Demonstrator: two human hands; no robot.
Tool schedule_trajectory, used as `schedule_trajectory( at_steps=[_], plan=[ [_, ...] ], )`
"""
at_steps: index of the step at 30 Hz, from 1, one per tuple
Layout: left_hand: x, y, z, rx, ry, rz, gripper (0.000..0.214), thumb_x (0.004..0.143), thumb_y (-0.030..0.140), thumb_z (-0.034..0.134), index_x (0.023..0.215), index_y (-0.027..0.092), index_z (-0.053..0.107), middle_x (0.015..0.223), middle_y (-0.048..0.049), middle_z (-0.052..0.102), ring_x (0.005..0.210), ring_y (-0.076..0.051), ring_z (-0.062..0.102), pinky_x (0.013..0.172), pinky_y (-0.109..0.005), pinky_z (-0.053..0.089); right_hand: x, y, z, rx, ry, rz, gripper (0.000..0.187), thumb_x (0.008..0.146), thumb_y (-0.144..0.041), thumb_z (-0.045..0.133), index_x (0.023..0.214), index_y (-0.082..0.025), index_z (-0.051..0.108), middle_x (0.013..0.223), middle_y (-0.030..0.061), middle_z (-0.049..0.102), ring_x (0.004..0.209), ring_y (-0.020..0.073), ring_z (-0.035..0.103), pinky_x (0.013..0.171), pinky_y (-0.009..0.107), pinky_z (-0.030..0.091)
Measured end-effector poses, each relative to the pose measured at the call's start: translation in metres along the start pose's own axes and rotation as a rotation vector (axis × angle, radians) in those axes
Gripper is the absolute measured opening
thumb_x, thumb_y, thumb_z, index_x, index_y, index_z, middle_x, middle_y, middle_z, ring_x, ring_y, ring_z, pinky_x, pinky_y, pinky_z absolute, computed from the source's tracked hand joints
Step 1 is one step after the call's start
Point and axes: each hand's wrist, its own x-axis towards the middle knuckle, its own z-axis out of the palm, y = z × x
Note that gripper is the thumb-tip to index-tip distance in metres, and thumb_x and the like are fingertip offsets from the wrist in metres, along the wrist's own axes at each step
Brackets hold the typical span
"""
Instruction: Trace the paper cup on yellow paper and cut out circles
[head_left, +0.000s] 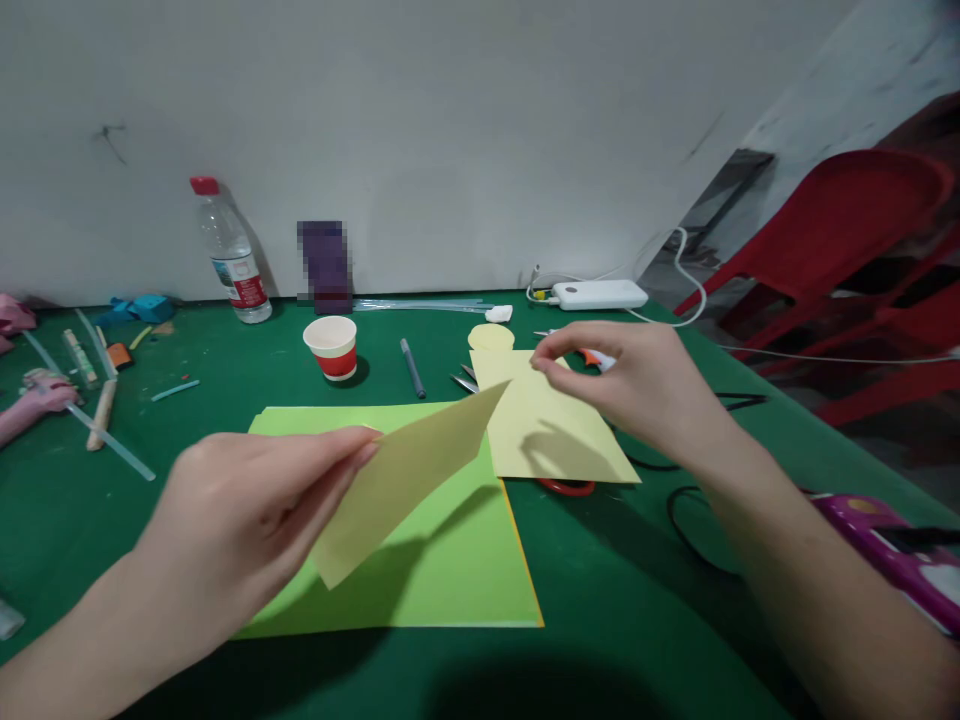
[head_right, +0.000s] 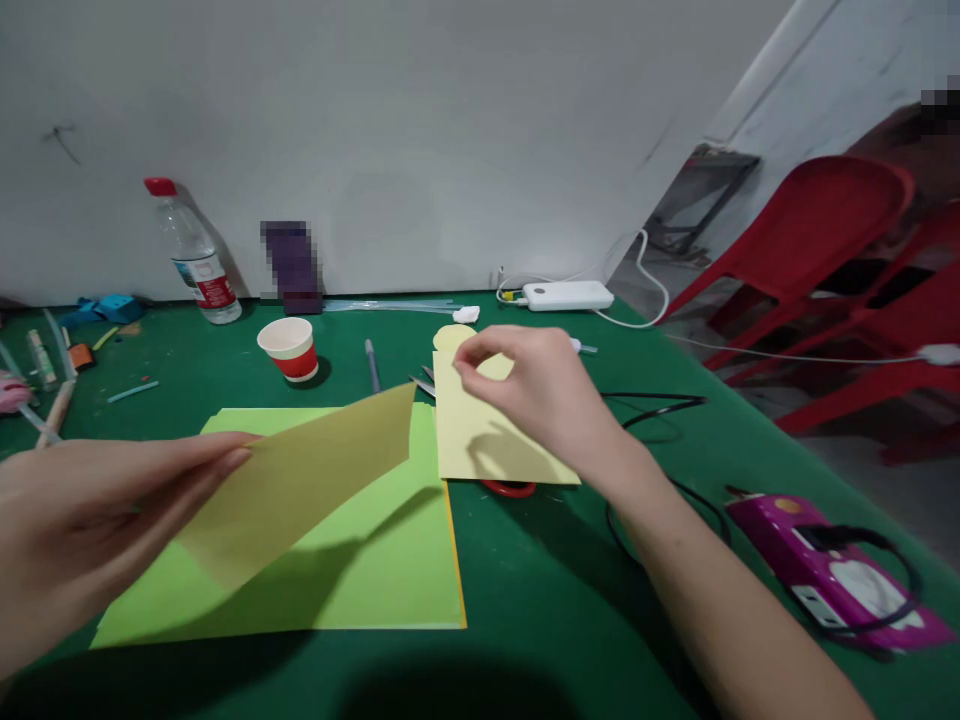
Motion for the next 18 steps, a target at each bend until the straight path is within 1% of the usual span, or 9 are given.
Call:
schedule_trajectory(
  at_steps=[2,3,4,5,7,9,11,14,18],
  plan=[
    [0.0,-0.001,-0.004,-0.011,0.024,-0.063,0.015,0.087,0.025,0.047,0.09,0.024,0.061,0.066,0.0051,0.068,0.052,-0.009,0.062,0.044,-0.015,0.04,0.003,0.006,-0.002,0.059,0.028,0.12,0.008,0.072,-0.023,0.06,0.066,-0.021,0.063,0.07,0.0023,0.068,0.07,0.0207,0.063,0.065,0.032,0.047],
    [0.0,-0.002,-0.006,-0.023,0.029,-0.092,0.015,0.086,0.025,0.048,0.088,0.025,0.063,0.066,0.0057,0.069,0.053,-0.009,0.062,0.044,-0.015,0.04,0.003,0.005,-0.003,0.123,0.035,0.154,0.008,0.073,-0.027,0.061,0.067,-0.021,0.064,0.071,0.0024,0.068,0.071,0.021,0.064,0.066,0.033,0.047],
    [0.001,-0.003,-0.006,-0.042,0.025,-0.115,0.015,0.085,0.025,0.049,0.086,0.024,0.064,0.067,0.0059,0.069,0.053,-0.008,0.062,0.044,-0.014,0.04,0.002,0.001,-0.004,0.194,0.035,0.158,0.009,0.073,-0.029,0.061,0.07,-0.021,0.065,0.072,0.0023,0.068,0.072,0.0208,0.064,0.067,0.033,0.048],
    [0.003,-0.003,-0.005,-0.067,0.005,-0.136,0.016,0.085,0.025,0.049,0.083,0.023,0.065,0.069,0.0057,0.07,0.053,-0.008,0.062,0.044,-0.013,0.04,0.0,-0.005,-0.004,0.257,0.036,0.135,0.009,0.074,-0.029,0.061,0.073,-0.021,0.065,0.073,0.002,0.068,0.074,0.0201,0.064,0.069,0.033,0.048],
    [0.007,-0.003,-0.001,-0.118,-0.052,-0.152,0.017,0.085,0.023,0.049,0.079,0.021,0.066,0.07,0.0053,0.07,0.052,-0.006,0.061,0.045,-0.012,0.04,-0.008,-0.022,-0.003,0.321,0.028,0.028,0.007,0.077,-0.025,0.059,0.077,-0.021,0.065,0.078,0.0013,0.068,0.077,0.0177,0.063,0.072,0.03,0.048],
    [0.009,-0.001,0.007,-0.162,-0.108,-0.132,0.017,0.085,0.021,0.049,0.078,0.019,0.065,0.067,0.0049,0.069,0.047,-0.005,0.057,0.043,-0.012,0.037,-0.018,-0.039,0.002,0.311,0.03,-0.102,0.005,0.078,-0.018,0.059,0.079,-0.02,0.063,0.082,0.0012,0.067,0.08,0.0154,0.062,0.075,0.027,0.048],
    [0.009,0.002,0.016,-0.199,-0.137,-0.09,0.017,0.085,0.018,0.048,0.08,0.018,0.064,0.063,0.0044,0.067,0.043,-0.004,0.052,0.042,-0.012,0.035,-0.028,-0.053,0.009,0.313,-0.006,-0.193,0.007,0.077,-0.011,0.059,0.078,-0.018,0.063,0.081,0.0021,0.067,0.079,0.0129,0.062,0.074,0.022,0.048],
    [0.004,0.008,0.029,-0.238,-0.16,-0.032,0.017,0.086,0.014,0.046,0.082,0.016,0.062,0.056,0.0041,0.061,0.041,-0.004,0.049,0.042,-0.013,0.034,-0.038,-0.063,0.022,0.361,-0.071,-0.256,0.009,0.076,-0.005,0.059,0.075,-0.013,0.063,0.075,0.0037,0.067,0.072,0.0101,0.062,0.068,0.017,0.048],
    [-0.005,0.014,0.039,-0.277,-0.184,-0.002,0.019,0.089,0.014,0.041,0.079,0.016,0.058,0.052,0.0049,0.055,0.04,-0.005,0.047,0.042,-0.015,0.033,-0.043,-0.068,0.031,0.407,-0.081,-0.3,0.009,0.074,-0.004,0.058,0.071,-0.01,0.063,0.069,0.0046,0.065,0.064,0.0093,0.06,0.062,0.016,0.047]
  ],
)
